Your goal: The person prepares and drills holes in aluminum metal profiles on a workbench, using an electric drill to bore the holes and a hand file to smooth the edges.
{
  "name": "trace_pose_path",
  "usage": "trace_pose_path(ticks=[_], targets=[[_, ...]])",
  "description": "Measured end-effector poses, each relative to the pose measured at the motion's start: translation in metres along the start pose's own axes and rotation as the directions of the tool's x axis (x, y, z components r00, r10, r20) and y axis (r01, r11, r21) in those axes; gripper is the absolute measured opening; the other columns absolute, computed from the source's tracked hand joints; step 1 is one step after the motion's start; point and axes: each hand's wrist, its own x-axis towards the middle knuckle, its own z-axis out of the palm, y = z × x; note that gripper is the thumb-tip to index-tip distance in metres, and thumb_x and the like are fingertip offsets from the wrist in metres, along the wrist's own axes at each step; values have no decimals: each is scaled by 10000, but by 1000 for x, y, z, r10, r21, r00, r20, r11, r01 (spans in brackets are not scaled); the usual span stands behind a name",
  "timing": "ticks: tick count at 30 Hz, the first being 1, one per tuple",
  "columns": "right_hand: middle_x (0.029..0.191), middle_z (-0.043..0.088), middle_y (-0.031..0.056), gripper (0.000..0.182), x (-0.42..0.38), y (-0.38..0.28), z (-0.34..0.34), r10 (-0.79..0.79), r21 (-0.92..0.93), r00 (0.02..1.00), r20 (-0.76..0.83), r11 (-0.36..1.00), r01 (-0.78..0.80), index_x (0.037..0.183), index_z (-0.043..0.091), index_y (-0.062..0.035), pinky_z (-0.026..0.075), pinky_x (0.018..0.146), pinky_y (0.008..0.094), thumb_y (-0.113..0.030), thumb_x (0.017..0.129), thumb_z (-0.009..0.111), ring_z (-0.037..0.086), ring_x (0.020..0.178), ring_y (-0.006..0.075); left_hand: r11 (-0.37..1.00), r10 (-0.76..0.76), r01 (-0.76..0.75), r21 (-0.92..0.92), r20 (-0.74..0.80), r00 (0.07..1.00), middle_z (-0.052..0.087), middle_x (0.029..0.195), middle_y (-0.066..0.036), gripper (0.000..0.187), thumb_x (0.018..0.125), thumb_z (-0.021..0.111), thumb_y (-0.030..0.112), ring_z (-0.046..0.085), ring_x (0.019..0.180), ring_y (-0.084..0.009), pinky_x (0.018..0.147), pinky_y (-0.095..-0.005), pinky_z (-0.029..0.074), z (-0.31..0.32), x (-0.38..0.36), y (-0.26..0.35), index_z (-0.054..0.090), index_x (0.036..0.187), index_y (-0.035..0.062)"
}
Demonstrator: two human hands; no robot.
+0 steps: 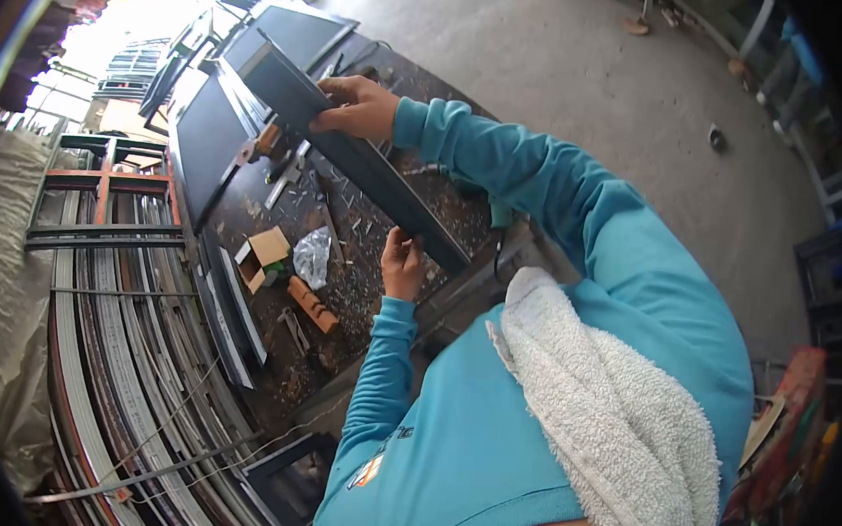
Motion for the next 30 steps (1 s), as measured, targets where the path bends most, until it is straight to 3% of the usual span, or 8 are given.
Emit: trace_pose_path(ticks=[1,4,8,15,22,30], targets=[[1115,657,123,484,10,-3,-1,-26,9,999,28,1000,25,1238,562,13,458,910,286,-143,802,703,604,1001,163,997,64,-65,-52,-29,998,683,865,-46,232,913,580,60,631,771,-104,697,-234,478,3,6,5,549,1138,13],[1101,660,127,478,19,-22,4,-100,24,994,39,995,99,1232,565,11,462,900,290,-140,799,703,607,1002,165,990,140,-141,-13,-50,989,660,916,-26,191,920,564,46,611,808,-93,700,-225,452,-1,21,18,557,1111,32],[1068,666,131,466,24,-39,4,-121,-102,992,45,987,125,1223,573,3,474,877,287,-135,796,700,616,977,163,968,219,-209,139,-60,974,670,903,-37,171,906,577,49,621,776,-102,691,-253,474,-7,38,28,561,1074,20],[1080,661,119,484,32,-13,2,-149,-61,985,82,986,154,1252,557,-8,484,856,279,-119,802,694,618,960,159,978,193,-188,89,-48,980,689,886,-99,193,897,589,93,661,800,-174,707,-305,501,-9,47,9,566,1073,18],[1102,643,71,462,18,-9,4,-34,-18,993,114,999,36,1286,522,-26,480,889,275,-32,841,645,587,1010,118,989,81,-77,125,-28,996,687,922,-76,163,897,585,61,650,831,-142,756,-275,485,-7,37,2,562,1052,18],[1106,626,53,478,13,7,11,-71,69,993,93,996,64,1314,489,-39,477,880,263,-26,860,637,575,1004,101,979,136,-133,155,-4,991,686,891,-125,192,890,600,101,675,816,-217,714,-329,508,-10,35,-6,553,1058,22]])
